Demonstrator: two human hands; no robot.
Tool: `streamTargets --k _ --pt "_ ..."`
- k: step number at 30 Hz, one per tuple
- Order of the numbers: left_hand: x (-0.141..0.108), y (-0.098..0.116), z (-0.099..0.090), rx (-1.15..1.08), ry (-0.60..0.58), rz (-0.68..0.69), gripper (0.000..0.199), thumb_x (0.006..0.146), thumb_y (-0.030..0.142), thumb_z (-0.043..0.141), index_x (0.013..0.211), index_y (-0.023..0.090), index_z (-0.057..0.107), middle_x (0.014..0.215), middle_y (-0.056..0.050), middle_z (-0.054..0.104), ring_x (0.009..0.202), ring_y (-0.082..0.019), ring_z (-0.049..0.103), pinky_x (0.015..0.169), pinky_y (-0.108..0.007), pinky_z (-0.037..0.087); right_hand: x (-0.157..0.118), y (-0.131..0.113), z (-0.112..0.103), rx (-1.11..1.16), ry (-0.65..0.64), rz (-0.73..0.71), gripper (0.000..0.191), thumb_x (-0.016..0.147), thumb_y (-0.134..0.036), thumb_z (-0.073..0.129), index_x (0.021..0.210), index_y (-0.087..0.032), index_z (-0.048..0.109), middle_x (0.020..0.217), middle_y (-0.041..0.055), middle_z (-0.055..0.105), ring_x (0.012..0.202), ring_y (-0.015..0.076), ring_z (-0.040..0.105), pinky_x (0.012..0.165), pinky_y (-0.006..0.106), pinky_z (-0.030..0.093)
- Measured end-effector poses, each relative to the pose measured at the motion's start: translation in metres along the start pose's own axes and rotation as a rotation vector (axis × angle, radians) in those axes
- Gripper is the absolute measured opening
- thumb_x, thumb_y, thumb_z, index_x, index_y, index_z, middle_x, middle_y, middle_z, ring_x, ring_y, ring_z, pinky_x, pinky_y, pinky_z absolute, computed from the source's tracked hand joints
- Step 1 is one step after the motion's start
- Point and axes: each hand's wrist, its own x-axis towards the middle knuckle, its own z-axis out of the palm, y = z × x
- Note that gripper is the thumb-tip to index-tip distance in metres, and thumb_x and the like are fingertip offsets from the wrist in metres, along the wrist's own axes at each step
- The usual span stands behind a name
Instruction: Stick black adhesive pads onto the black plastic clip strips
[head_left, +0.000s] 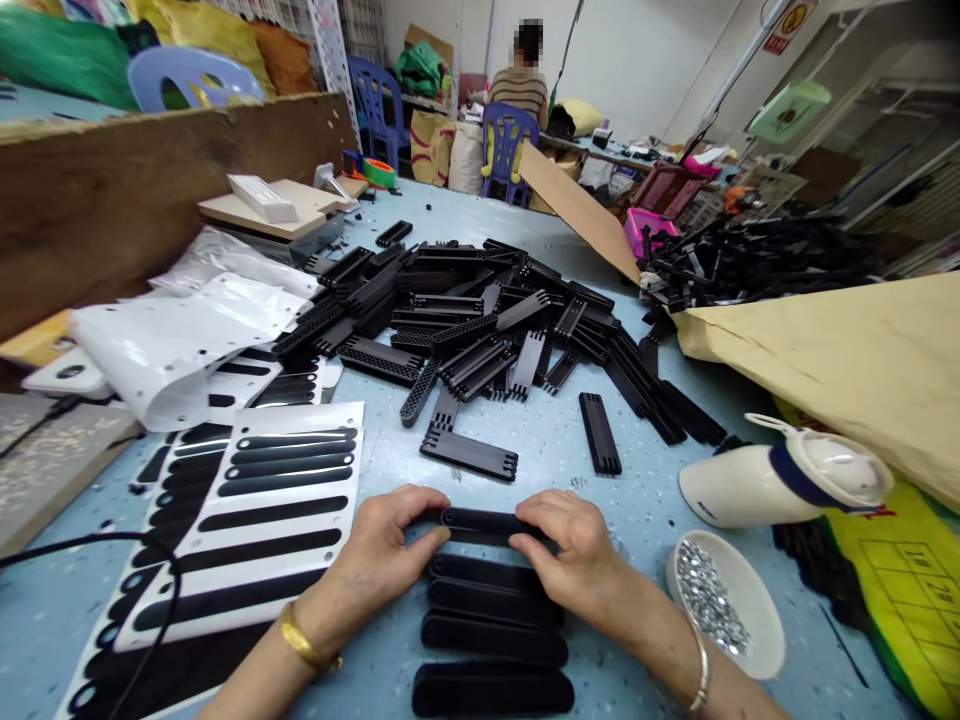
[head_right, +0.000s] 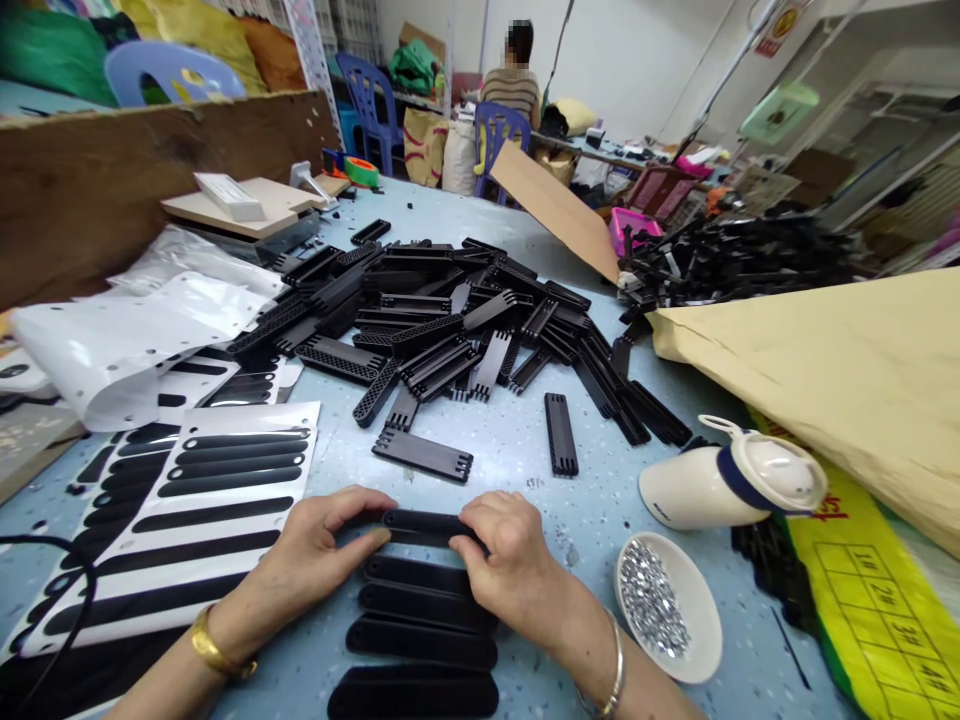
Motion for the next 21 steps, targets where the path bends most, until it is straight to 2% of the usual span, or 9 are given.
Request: streamTargets --k 4,10,21 --pt "0.0 -0.004 0.002 -0.043 0.03 -0.008 0.025 0.078 0.022 0.062 0.101 0.02 0.071 0.095 -0.002 0.076 0.088 -0.019 0.07 0.083 -0.031 0.053 0.001 0.0 -0.002 0.009 -0.031 -0.004 0.01 0.081 -0.014 0.066 0.088 -0.015 0.073 0.081 0.0085 0.071 0.075 0.0226 0.066 0.073 0.037 0.052" --pt "0.001 -0.001 0.001 -0.074 0.017 -0.014 0.02 0.077 0.023 0.062 0.093 0.022 0.075 0.088 -0.001 0.077 0.082 -0.019 0.071 0.078 -0.03 0.055 -0.002 0.003 0.0 0.009 -0.03 -0.02 0.01 0.083 -0.014 0.064 0.089 -0.015 0.072 0.082 0.0082 0.071 0.076 0.0218 0.065 0.074 0.037 0.052" --pt "0.003 0.005 -0.001 -0.1 0.004 -0.07 0.019 0.075 0.02 0.062 0.09 0.02 0.073 0.086 0.0 0.077 0.081 -0.019 0.07 0.078 -0.03 0.054 0.001 -0.001 -0.003 0.003 -0.045 -0.007 0.011 0.084 -0.013 0.062 0.088 -0.015 0.072 0.083 0.0088 0.072 0.077 0.0222 0.065 0.074 0.038 0.052"
